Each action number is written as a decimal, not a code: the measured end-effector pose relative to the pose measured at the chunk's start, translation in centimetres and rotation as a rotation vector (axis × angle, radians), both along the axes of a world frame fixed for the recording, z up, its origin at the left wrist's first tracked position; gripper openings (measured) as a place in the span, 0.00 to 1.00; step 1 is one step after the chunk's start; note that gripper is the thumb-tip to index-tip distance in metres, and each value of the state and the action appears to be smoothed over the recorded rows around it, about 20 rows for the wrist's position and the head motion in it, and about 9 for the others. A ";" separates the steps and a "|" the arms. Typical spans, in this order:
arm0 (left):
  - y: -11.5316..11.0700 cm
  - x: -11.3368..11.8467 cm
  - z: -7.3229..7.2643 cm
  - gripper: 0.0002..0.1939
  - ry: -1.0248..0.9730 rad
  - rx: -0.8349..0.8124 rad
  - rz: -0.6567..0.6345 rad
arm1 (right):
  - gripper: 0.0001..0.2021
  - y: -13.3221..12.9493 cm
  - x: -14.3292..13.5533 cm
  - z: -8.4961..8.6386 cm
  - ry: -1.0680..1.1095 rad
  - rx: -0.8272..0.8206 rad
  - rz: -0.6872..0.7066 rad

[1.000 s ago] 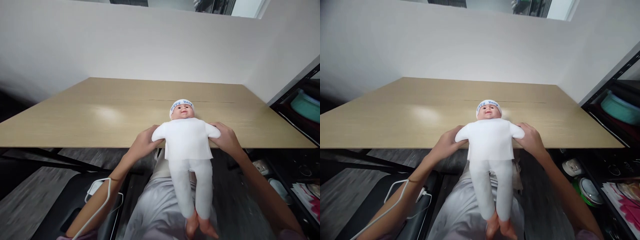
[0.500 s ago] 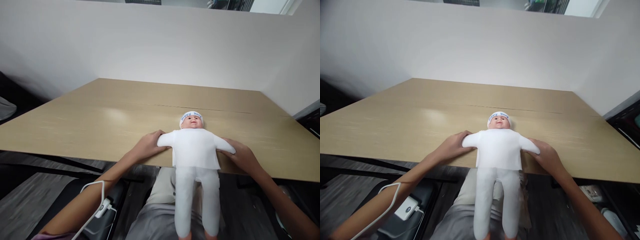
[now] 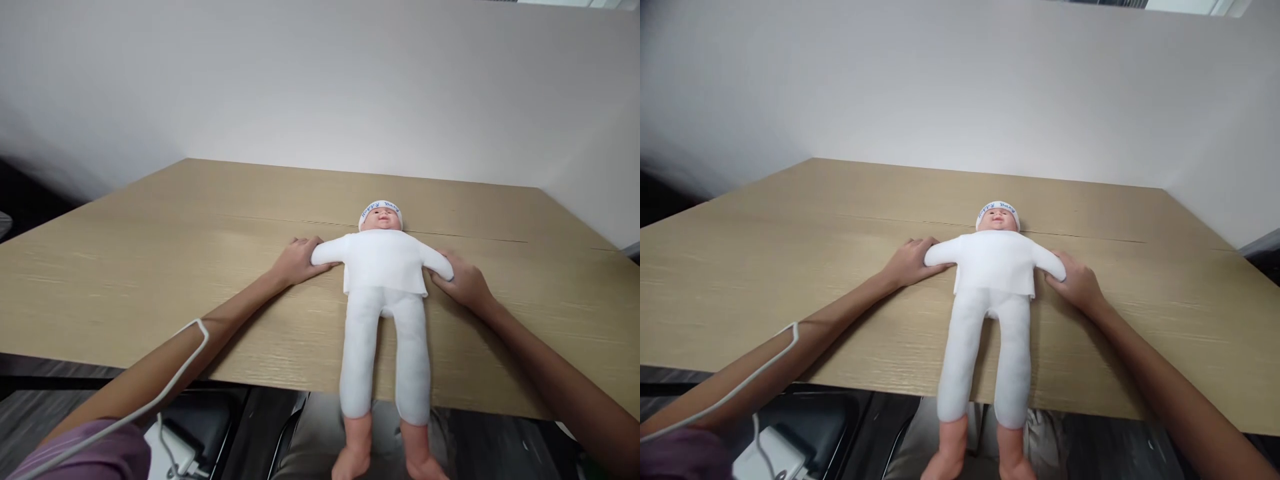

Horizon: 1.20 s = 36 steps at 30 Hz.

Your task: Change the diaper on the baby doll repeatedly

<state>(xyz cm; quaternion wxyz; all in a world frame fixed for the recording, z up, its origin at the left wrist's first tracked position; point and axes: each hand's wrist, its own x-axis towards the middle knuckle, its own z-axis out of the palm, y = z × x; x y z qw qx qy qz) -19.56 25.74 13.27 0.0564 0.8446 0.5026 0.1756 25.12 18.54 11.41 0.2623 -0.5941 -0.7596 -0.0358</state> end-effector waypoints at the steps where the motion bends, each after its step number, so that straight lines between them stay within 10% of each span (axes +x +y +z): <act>1: 1.1 0.1 0.0 0.36 -0.008 0.011 0.013 | 0.21 1.0 0.0 0.0 -0.011 0.007 -0.003; 11: 7.8 0.4 -0.4 0.33 -0.118 0.131 0.094 | 0.23 9.2 0.8 0.1 0.032 0.058 0.028; 36: 9.0 -0.4 -1.8 0.29 -0.207 0.110 0.039 | 0.31 10.5 2.5 -1.8 0.148 0.035 0.079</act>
